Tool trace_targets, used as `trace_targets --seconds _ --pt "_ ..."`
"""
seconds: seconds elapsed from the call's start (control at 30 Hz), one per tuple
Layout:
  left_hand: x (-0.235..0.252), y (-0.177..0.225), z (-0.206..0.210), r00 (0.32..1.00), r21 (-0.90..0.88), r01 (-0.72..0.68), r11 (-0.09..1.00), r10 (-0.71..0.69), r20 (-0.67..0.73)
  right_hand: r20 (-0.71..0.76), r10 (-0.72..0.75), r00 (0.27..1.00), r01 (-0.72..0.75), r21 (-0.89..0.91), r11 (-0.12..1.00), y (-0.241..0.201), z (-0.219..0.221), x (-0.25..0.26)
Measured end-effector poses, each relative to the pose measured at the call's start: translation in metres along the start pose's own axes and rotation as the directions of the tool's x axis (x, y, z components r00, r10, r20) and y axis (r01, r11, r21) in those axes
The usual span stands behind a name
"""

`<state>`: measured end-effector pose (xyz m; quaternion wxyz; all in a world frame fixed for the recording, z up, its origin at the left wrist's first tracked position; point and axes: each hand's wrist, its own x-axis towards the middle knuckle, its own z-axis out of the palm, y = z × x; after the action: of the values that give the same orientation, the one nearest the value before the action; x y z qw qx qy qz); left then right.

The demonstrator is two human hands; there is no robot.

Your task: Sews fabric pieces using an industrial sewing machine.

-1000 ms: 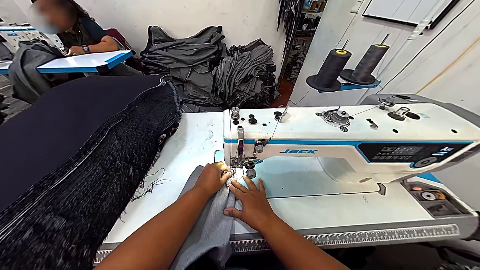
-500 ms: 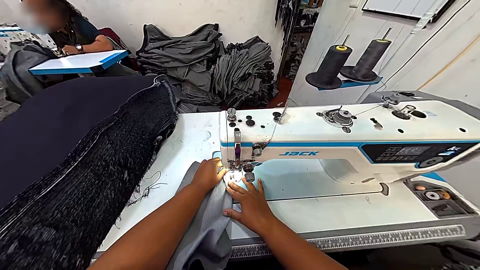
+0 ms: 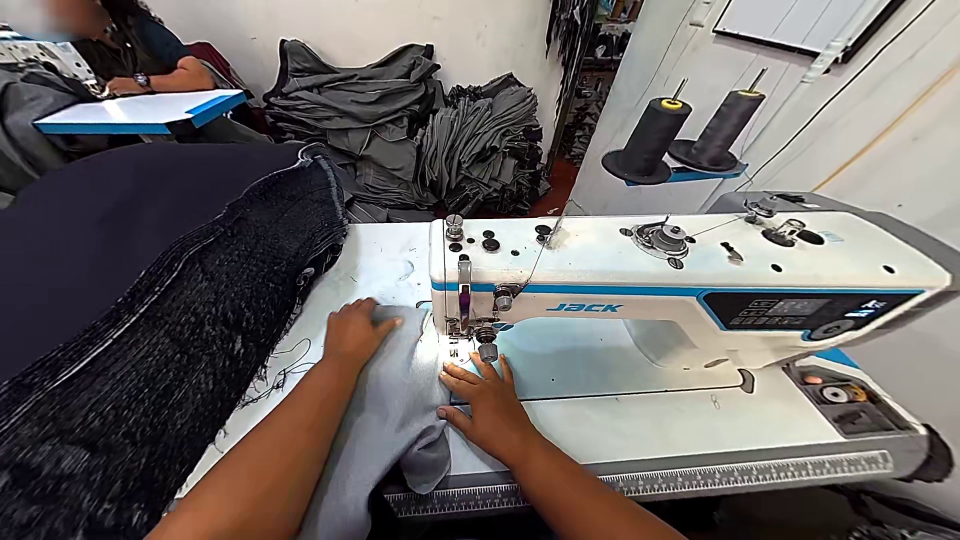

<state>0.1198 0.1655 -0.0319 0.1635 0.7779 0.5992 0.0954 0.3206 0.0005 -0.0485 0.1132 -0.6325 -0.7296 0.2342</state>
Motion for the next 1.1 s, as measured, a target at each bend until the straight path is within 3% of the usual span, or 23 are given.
trace_targets --seconds 0.1,0.2,0.23,0.3,0.33,0.37,0.43,0.5,0.53,0.6,0.63,0.67,0.73,0.77,0.8,0.87,0.9,0.93,0.97,1.03,1.07,1.1 --pt "-0.055 -0.027 -0.022 0.98 -0.064 0.138 0.988 -0.127 0.151 0.002 -0.024 1.0 0.024 -0.004 1.0 -0.001 0.002 -0.002" --pt "-0.119 -0.041 -0.033 0.979 -0.088 0.106 0.991 -0.089 0.181 0.052 -0.217 0.975 0.22 -0.042 0.975 -0.021 0.002 -0.015" --pt "-0.14 -0.044 -0.035 0.993 -0.068 0.042 0.997 -0.034 0.114 -0.029 -0.379 0.925 0.373 -0.111 0.921 -0.034 0.003 -0.021" --pt "-0.178 -0.044 -0.037 0.965 0.029 -0.206 0.978 0.208 -0.162 -0.266 -0.741 0.617 0.64 -0.379 0.669 -0.069 0.001 -0.023" --pt "-0.193 -0.041 -0.037 0.89 0.099 -0.326 0.94 0.34 -0.303 -0.252 -0.821 0.512 0.671 -0.479 0.566 -0.093 -0.009 -0.024" --pt "-0.208 -0.036 -0.041 0.798 0.158 -0.414 0.896 0.441 -0.41 -0.201 -0.853 0.482 0.676 -0.535 0.507 -0.117 -0.019 -0.026" --pt "-0.233 -0.029 -0.054 0.664 0.212 -0.514 0.831 0.543 -0.515 -0.115 -0.841 0.529 0.698 -0.504 0.508 -0.157 -0.04 -0.03" --pt "-0.255 -0.036 -0.062 0.62 0.159 -0.572 0.805 0.55 -0.56 0.049 -0.786 0.617 0.748 -0.347 0.565 -0.19 -0.081 -0.045" --pt "-0.265 -0.046 -0.062 0.622 0.121 -0.586 0.801 0.541 -0.566 0.096 -0.795 0.598 0.792 -0.225 0.568 -0.2 -0.107 -0.055" --pt "-0.286 -0.075 -0.05 0.661 0.055 -0.579 0.814 0.508 -0.552 0.043 -0.888 0.458 0.888 0.014 0.459 -0.202 -0.156 -0.068" --pt "-0.297 -0.093 -0.039 0.695 0.014 -0.552 0.834 0.47 -0.545 0.008 -0.901 0.434 0.894 0.123 0.431 -0.2 -0.179 -0.072" --pt "-0.311 -0.11 -0.027 0.75 -0.044 -0.495 0.868 0.401 -0.526 0.011 -0.878 0.478 0.858 0.21 0.469 -0.2 -0.2 -0.076" --pt "-0.346 -0.141 -0.014 0.9 -0.172 -0.26 0.95 0.174 -0.401 0.063 -0.747 0.662 0.703 0.295 0.647 -0.202 -0.227 -0.077" --pt "-0.364 -0.154 -0.015 0.943 -0.218 -0.109 0.97 0.032 -0.33 0.103 -0.681 0.725 0.641 0.264 0.721 -0.203 -0.231 -0.071" --pt "-0.38 -0.167 -0.02 0.946 -0.238 0.02 0.971 -0.095 -0.309 0.133 -0.632 0.764 0.607 0.184 0.773 -0.204 -0.23 -0.062" --pt "-0.409 -0.192 -0.046 0.877 -0.244 0.172 0.954 -0.261 -0.404 0.151 -0.571 0.807 0.586 -0.084 0.806 -0.21 -0.22 -0.047" --pt "-0.423 -0.201 -0.066 0.814 -0.218 0.202 0.955 -0.288 -0.505 0.129 -0.577 0.806 0.589 -0.262 0.764 -0.217 -0.213 -0.044" --pt "-0.439 -0.21 -0.088 0.74 -0.178 0.228 0.957 -0.289 -0.608 0.08 -0.649 0.756 0.622 -0.398 0.675 -0.223 -0.204 -0.042" --pt "-0.456 -0.216 -0.11 0.653 -0.13 0.253 0.959 -0.268 -0.709 -0.005 -0.785 0.619 0.672 -0.516 0.532 -0.223 -0.194 -0.038" --pt "-0.485 -0.213 -0.149 0.485 0.025 0.26 0.965 -0.108 -0.868 -0.244 -0.944 0.225 0.681 -0.653 0.331 -0.222 -0.164 -0.03" --pt "-0.494 -0.202 -0.161 0.437 0.147 0.244 0.959 0.027 -0.899 -0.36 -0.927 0.103 0.653 -0.679 0.336 -0.218 -0.142 -0.026" --pt "-0.503 -0.194 -0.162 0.464 0.286 0.22 0.933 0.157 -0.872 -0.444 -0.892 0.083 0.622 -0.676 0.394 -0.21 -0.117 -0.022"
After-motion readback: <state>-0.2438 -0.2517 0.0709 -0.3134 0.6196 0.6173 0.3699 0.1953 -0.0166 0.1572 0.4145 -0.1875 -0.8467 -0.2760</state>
